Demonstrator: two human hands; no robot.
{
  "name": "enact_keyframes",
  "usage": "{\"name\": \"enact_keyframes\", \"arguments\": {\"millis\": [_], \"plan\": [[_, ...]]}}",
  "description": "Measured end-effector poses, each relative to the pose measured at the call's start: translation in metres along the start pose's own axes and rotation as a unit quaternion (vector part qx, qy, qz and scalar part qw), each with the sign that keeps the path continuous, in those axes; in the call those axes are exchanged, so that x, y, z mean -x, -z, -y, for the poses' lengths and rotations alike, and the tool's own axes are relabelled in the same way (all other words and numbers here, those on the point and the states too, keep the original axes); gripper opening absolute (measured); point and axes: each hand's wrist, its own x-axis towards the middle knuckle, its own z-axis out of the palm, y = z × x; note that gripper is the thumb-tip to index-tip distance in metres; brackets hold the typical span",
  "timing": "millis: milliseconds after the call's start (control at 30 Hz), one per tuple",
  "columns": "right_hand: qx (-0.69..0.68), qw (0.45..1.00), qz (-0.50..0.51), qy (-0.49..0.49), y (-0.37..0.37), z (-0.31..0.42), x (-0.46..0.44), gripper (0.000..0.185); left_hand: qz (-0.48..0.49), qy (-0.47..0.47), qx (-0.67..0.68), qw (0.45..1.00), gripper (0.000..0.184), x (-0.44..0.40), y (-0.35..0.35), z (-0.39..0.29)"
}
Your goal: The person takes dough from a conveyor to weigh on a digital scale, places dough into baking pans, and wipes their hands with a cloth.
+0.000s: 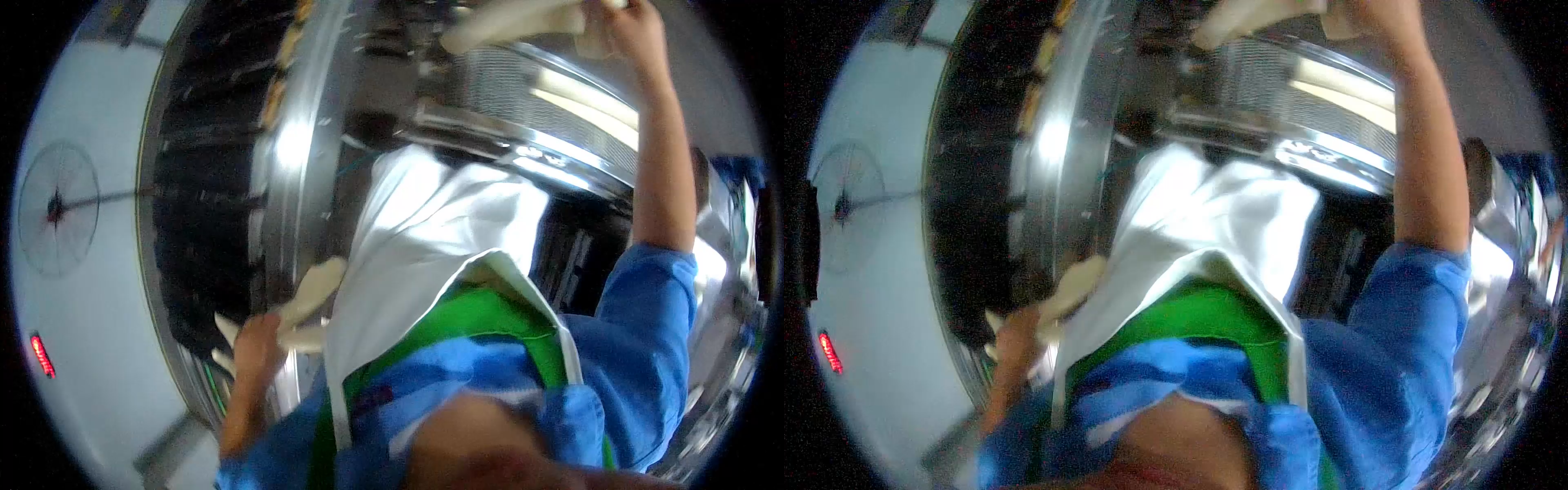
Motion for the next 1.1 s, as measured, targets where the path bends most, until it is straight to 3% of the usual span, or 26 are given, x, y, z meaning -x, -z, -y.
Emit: {"name": "enact_keyframes", "arguments": {"millis": [33,100,133,167,233,267,300,333,367,400,433,500,533,567,600,633,667,733,767,800,867,900,933,1033,1067,1100], "plan": [[-0.090,0.977,-0.121,0.151,0.034,-0.011,-0.008,0.034,-0.013,0.027,0.025,0.999,0.040,0.016,0.008,-0.004],[-0.020,0.995,-0.091,-0.031,0.128,-0.007,-0.012,0.046,-0.059,0.162,0.074,0.982,0.044,0.045,0.050,-0.001],[0.041,0.979,-0.077,-0.182,0.193,-0.018,-0.001,0.079,-0.130,0.218,0.079,0.964,0.048,0.058,0.075,-0.013],[0.077,0.968,-0.111,-0.210,0.244,-0.034,0.019,0.078,-0.172,0.242,0.102,0.950,0.048,0.070,0.088,0.000],[0.170,0.940,-0.164,-0.246,0.344,-0.072,0.074,0.077,-0.266,0.203,0.050,0.941,0.043,0.084,0.118,0.019],[0.225,0.917,-0.186,-0.271,0.399,-0.087,0.107,0.076,-0.336,0.128,0.053,0.932,0.041,0.086,0.126,0.031],[0.274,0.890,-0.209,-0.298,0.447,-0.087,0.153,0.076,-0.321,0.170,0.159,0.918,0.042,0.096,0.117,0.059],[0.320,0.858,-0.230,-0.330,0.505,-0.101,0.200,0.075,-0.376,0.203,-0.082,0.900,0.047,0.101,0.143,0.012],[0.362,0.825,-0.241,-0.362,0.546,-0.110,0.241,0.075,-0.383,0.195,-0.077,0.900,0.047,0.099,0.158,-0.007],[0.402,0.789,-0.248,-0.393,0.578,-0.117,0.279,0.074,-0.464,0.130,-0.078,0.872,0.044,0.097,0.170,-0.017],[0.445,0.749,-0.246,-0.424,0.600,-0.121,0.313,0.074,-0.538,0.064,-0.081,0.836,0.042,0.091,0.181,-0.028],[0.572,0.641,-0.188,-0.476,0.600,-0.117,0.359,0.073,-0.579,0.001,0.067,0.813,0.044,0.060,0.198,-0.048],[0.655,0.573,-0.133,-0.474,0.578,-0.107,0.375,0.072,-0.582,0.022,0.045,0.812,0.047,0.039,0.201,-0.021],[0.709,0.538,-0.089,-0.447,0.537,-0.095,0.384,0.072,-0.586,0.040,0.023,0.809,0.051,0.019,0.207,0.008],[0.744,0.523,-0.056,-0.413,0.492,-0.087,0.396,0.071,-0.558,-0.051,0.113,0.821,0.056,0.004,0.203,0.007],[0.619,0.694,-0.082,-0.357,0.442,-0.071,0.397,0.069,-0.542,-0.113,0.153,0.819,0.055,-0.018,0.213,-0.024],[0.314,0.813,-0.126,-0.473,0.393,-0.064,0.395,0.071,-0.532,-0.190,0.186,0.804,0.055,-0.049,0.225,-0.063],[0.062,0.882,-0.056,-0.464,0.282,0.005,0.342,0.086,-0.478,-0.340,0.246,0.772,0.054,-0.095,0.243,-0.157],[-0.054,0.917,-0.015,-0.394,0.245,0.021,0.325,0.102,-0.436,-0.403,0.266,0.759,0.054,-0.109,0.254,-0.211],[-0.184,0.925,0.033,-0.331,0.208,0.038,0.309,0.118,-0.404,-0.436,0.266,0.759,0.049,-0.115,0.258,-0.256],[-0.300,0.916,0.001,-0.266,0.168,0.067,0.257,0.132,-0.299,-0.513,0.328,0.735,0.043,-0.115,0.257,-0.337],[-0.331,0.910,-0.027,-0.249,0.155,0.070,0.240,0.135,-0.247,-0.561,0.375,0.695,0.042,-0.127,0.256,-0.373],[-0.295,0.922,-0.103,-0.228,0.145,0.067,0.228,0.124,-0.183,-0.600,0.407,0.664,0.042,-0.124,0.254,-0.405],[-0.051,0.953,-0.182,-0.238,0.181,-0.002,0.227,0.081,0.093,-0.720,0.460,0.510,0.044,-0.062,0.245,-0.477],[0.020,0.952,-0.182,-0.247,0.206,-0.031,0.237,0.071,0.140,-0.752,0.450,0.461,0.045,-0.051,0.246,-0.490],[0.083,0.938,-0.237,-0.238,0.234,-0.048,0.246,0.054,0.113,-0.793,0.431,0.415,0.053,-0.066,0.245,-0.502]]}}
